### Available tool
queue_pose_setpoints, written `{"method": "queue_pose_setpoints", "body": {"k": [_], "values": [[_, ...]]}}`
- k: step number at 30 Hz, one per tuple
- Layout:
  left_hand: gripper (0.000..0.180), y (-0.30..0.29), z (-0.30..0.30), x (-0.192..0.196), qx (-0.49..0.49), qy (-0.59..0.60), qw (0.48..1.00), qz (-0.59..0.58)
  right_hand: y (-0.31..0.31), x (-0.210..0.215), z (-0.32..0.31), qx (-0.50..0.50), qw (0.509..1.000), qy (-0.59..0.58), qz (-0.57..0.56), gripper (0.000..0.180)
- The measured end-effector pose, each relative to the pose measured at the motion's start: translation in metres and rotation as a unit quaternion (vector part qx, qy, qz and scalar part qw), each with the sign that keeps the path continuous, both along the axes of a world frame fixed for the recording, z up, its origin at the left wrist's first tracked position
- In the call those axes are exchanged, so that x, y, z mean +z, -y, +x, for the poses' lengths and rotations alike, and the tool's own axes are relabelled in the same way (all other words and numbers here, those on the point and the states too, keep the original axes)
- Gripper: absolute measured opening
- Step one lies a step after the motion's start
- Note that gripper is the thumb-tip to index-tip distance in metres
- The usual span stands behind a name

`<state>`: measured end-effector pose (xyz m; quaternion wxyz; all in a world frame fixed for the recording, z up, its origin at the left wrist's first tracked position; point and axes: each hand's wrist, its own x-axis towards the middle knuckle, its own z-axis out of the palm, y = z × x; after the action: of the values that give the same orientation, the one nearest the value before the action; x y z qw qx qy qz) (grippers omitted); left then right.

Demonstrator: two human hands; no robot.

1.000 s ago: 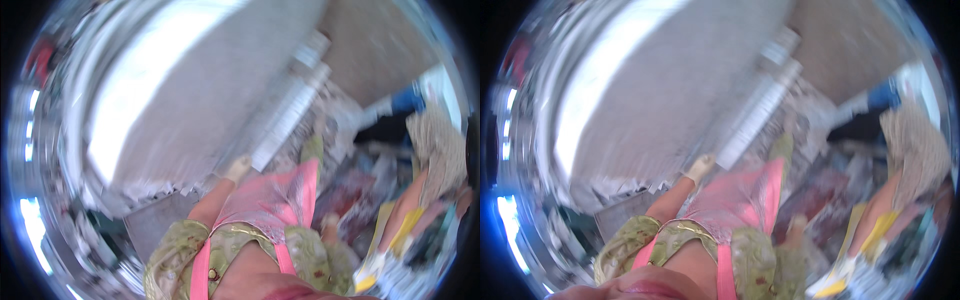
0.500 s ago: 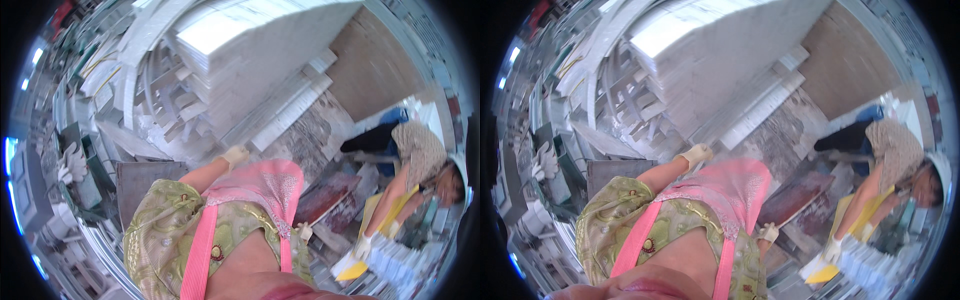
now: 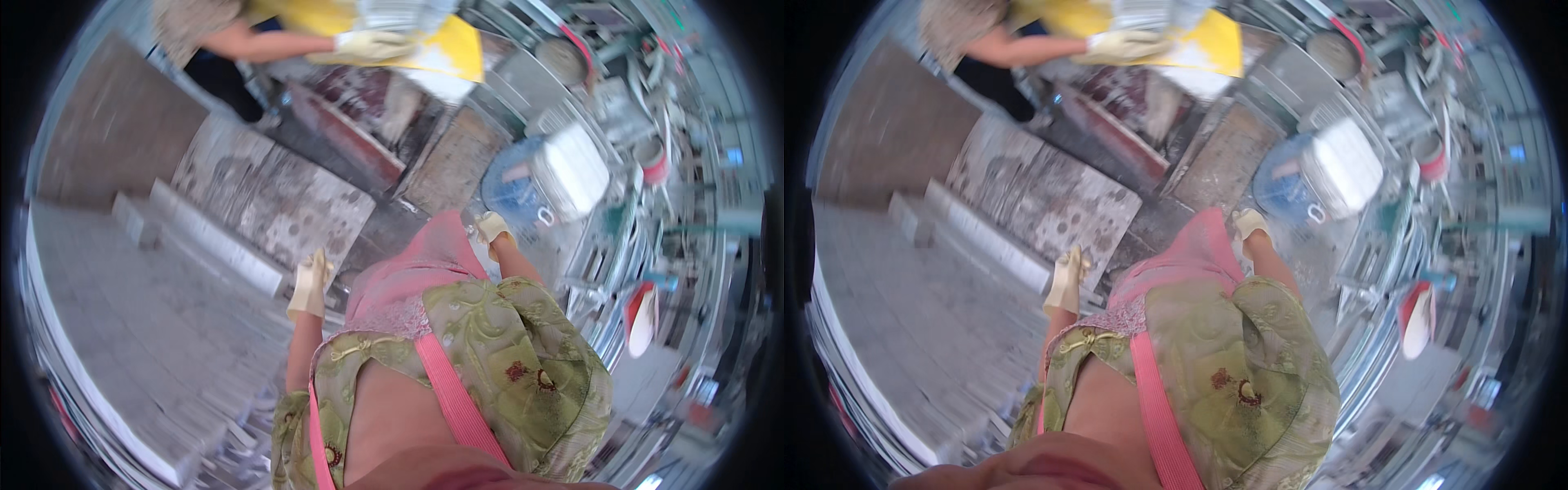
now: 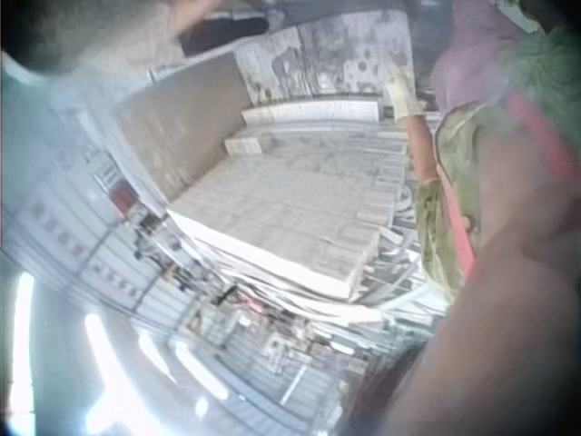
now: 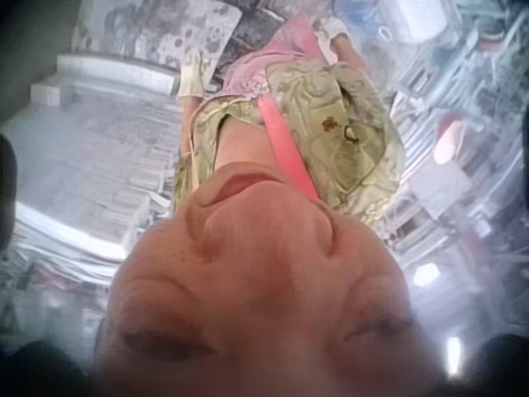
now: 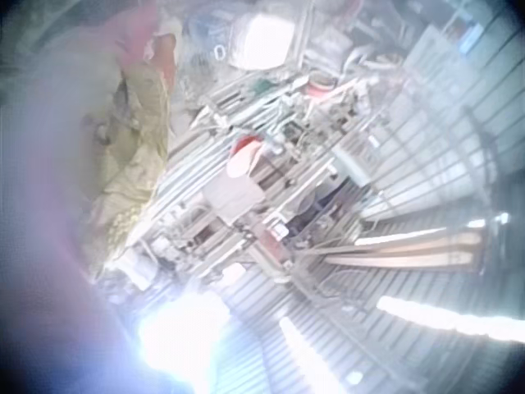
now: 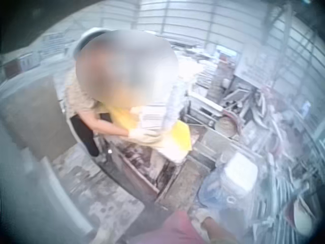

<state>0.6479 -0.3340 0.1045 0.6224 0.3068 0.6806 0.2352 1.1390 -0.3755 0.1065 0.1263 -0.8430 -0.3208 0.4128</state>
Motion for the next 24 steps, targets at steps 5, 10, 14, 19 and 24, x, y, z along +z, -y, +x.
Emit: {"method": "queue_pose_setpoints", "body": {"k": [5, 10, 14, 19, 24], "values": [[0.045, -0.022, 0.063, 0.006, -0.088, 0.123, 0.988, 0.028, 0.056, -0.069, 0.078, 0.156, 0.973, 0.168, 0.008, 0.046], [0.037, -0.046, 0.146, 0.014, -0.074, 0.118, 0.984, 0.112, 0.061, -0.162, 0.186, 0.326, 0.927, 0.157, -0.098, 0.044], [0.028, -0.059, 0.231, 0.033, -0.034, 0.079, 0.991, 0.104, -0.001, -0.169, 0.257, 0.481, 0.861, 0.142, 0.091, 0.033], [0.034, -0.082, 0.347, 0.096, -0.082, 0.097, 0.984, 0.123, -0.063, -0.079, 0.284, -0.028, 0.977, -0.197, 0.079, 0.032], [0.037, -0.127, 0.422, 0.146, -0.155, 0.164, 0.966, 0.125, -0.108, -0.023, 0.283, -0.044, 0.953, -0.253, 0.159, 0.032]]}}
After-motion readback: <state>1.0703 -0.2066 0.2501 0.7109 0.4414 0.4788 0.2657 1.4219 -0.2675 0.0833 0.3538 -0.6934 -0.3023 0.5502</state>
